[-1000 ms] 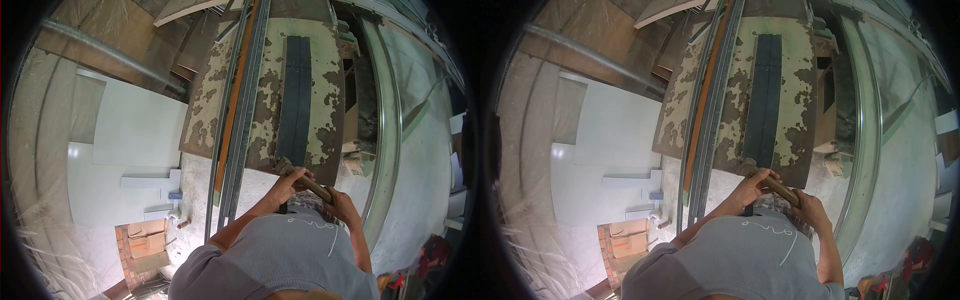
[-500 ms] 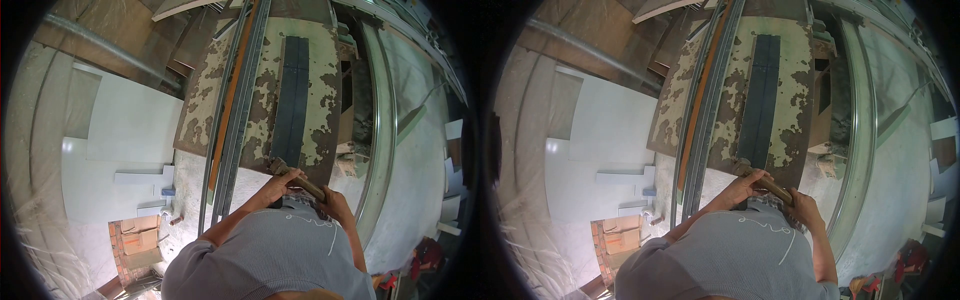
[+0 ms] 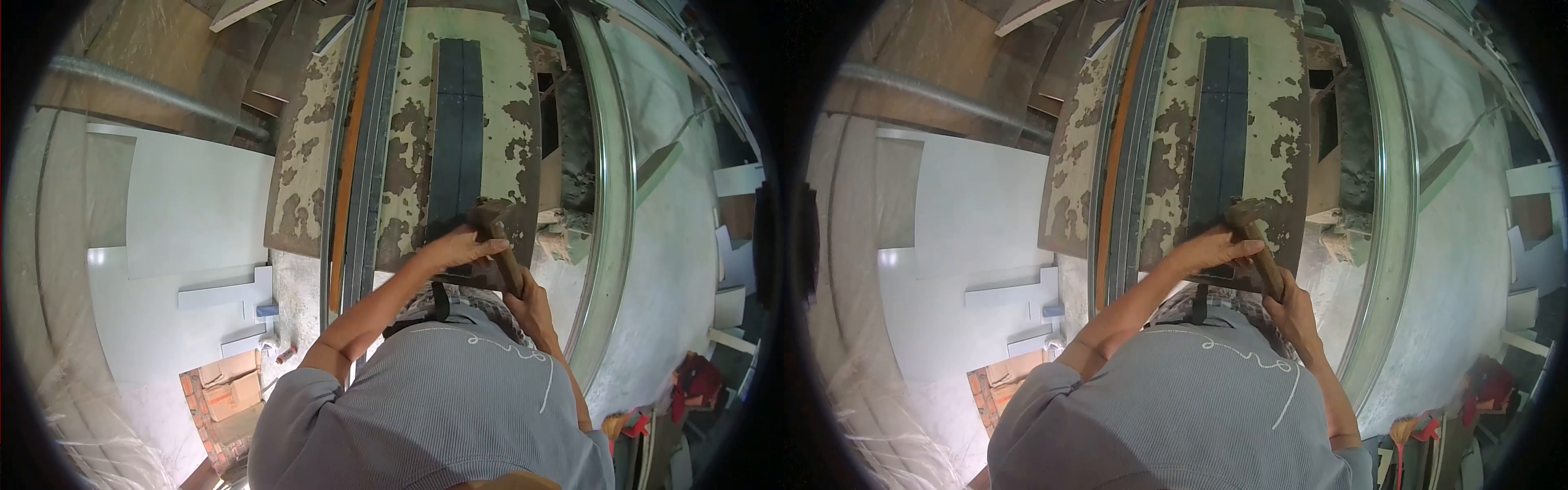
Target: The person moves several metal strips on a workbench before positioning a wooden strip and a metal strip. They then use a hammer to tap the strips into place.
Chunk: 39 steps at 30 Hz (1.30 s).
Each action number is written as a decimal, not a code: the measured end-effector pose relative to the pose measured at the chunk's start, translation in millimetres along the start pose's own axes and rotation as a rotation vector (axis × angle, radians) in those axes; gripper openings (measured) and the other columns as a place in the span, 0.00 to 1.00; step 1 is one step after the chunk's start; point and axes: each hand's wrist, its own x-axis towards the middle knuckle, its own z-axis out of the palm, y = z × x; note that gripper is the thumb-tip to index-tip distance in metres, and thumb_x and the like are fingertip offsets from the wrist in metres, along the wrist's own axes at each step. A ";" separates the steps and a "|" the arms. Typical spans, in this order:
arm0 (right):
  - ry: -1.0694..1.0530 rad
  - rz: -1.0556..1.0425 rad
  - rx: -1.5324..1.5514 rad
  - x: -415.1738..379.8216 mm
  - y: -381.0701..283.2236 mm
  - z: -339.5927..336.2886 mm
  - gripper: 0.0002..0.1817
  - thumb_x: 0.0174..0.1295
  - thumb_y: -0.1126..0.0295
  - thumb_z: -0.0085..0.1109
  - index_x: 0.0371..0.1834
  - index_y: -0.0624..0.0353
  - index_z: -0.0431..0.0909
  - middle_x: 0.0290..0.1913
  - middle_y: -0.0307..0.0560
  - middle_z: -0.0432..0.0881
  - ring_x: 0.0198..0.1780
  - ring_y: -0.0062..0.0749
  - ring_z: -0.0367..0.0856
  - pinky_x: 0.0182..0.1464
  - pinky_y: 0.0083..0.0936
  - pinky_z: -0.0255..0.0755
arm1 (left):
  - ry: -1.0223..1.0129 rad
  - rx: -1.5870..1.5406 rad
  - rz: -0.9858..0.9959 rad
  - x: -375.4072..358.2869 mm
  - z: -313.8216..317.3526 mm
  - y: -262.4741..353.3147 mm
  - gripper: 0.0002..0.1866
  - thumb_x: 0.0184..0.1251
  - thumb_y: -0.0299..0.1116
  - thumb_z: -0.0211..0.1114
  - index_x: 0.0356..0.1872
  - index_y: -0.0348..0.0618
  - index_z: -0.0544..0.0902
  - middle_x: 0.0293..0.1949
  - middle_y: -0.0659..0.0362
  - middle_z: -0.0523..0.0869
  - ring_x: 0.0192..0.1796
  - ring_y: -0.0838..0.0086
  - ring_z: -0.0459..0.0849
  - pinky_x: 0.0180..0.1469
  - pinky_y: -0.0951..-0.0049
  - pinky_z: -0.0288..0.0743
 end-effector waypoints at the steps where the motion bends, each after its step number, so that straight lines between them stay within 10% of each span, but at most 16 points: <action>1: 0.002 0.005 0.002 -0.5 -1.7 -0.3 0.25 0.50 0.71 0.56 0.55 0.60 0.67 0.34 0.62 0.80 0.36 0.53 0.82 0.41 0.37 0.72 | -0.065 0.188 0.113 6.9 -15.7 -2.6 0.30 0.56 0.57 0.65 0.45 0.37 0.78 0.38 0.55 0.83 0.38 0.69 0.82 0.42 0.71 0.77; 5: 0.051 0.158 0.143 -2.2 -11.6 -2.6 0.25 0.52 0.70 0.56 0.56 0.61 0.68 0.34 0.59 0.81 0.37 0.48 0.81 0.43 0.31 0.71 | 0.085 0.749 -0.093 20.1 -60.0 28.3 0.33 0.55 0.57 0.65 0.51 0.37 0.76 0.49 0.49 0.78 0.48 0.62 0.79 0.49 0.64 0.73; 7: 0.070 0.208 0.170 -1.2 -13.5 -2.9 0.26 0.52 0.70 0.56 0.57 0.61 0.68 0.35 0.58 0.81 0.37 0.46 0.81 0.43 0.30 0.71 | 0.843 1.026 0.183 32.5 -59.2 27.2 0.39 0.52 0.56 0.68 0.57 0.38 0.70 0.64 0.40 0.61 0.62 0.45 0.63 0.58 0.46 0.61; 16: 0.168 0.234 0.237 -7.2 3.4 7.2 0.27 0.53 0.69 0.56 0.58 0.61 0.68 0.36 0.59 0.81 0.38 0.45 0.81 0.44 0.30 0.71 | 1.083 1.043 0.169 111.9 -47.7 8.3 0.45 0.48 0.52 0.71 0.66 0.43 0.61 0.68 0.37 0.45 0.66 0.35 0.49 0.59 0.35 0.51; 32: 0.229 0.150 0.244 25.2 -28.8 -11.5 0.29 0.53 0.64 0.56 0.60 0.58 0.66 0.40 0.60 0.81 0.43 0.49 0.81 0.45 0.34 0.71 | 0.952 0.838 0.108 110.6 -41.6 38.1 0.39 0.62 0.46 0.61 0.69 0.40 0.54 0.70 0.38 0.39 0.68 0.33 0.47 0.64 0.37 0.47; 34: 0.242 0.140 0.250 35.3 -37.8 -15.2 0.29 0.54 0.64 0.56 0.60 0.58 0.66 0.40 0.59 0.81 0.43 0.49 0.81 0.45 0.34 0.71 | 0.922 0.639 0.420 94.3 -38.7 33.5 0.37 0.67 0.47 0.56 0.68 0.36 0.53 0.69 0.35 0.46 0.70 0.45 0.51 0.67 0.49 0.48; 39: 0.253 0.077 0.197 55.6 -44.1 -7.4 0.28 0.54 0.63 0.58 0.59 0.58 0.65 0.41 0.62 0.80 0.44 0.56 0.79 0.45 0.38 0.70 | 0.493 0.082 0.414 79.3 -4.2 34.7 0.34 0.68 0.49 0.54 0.65 0.36 0.56 0.58 0.41 0.68 0.61 0.55 0.69 0.61 0.60 0.63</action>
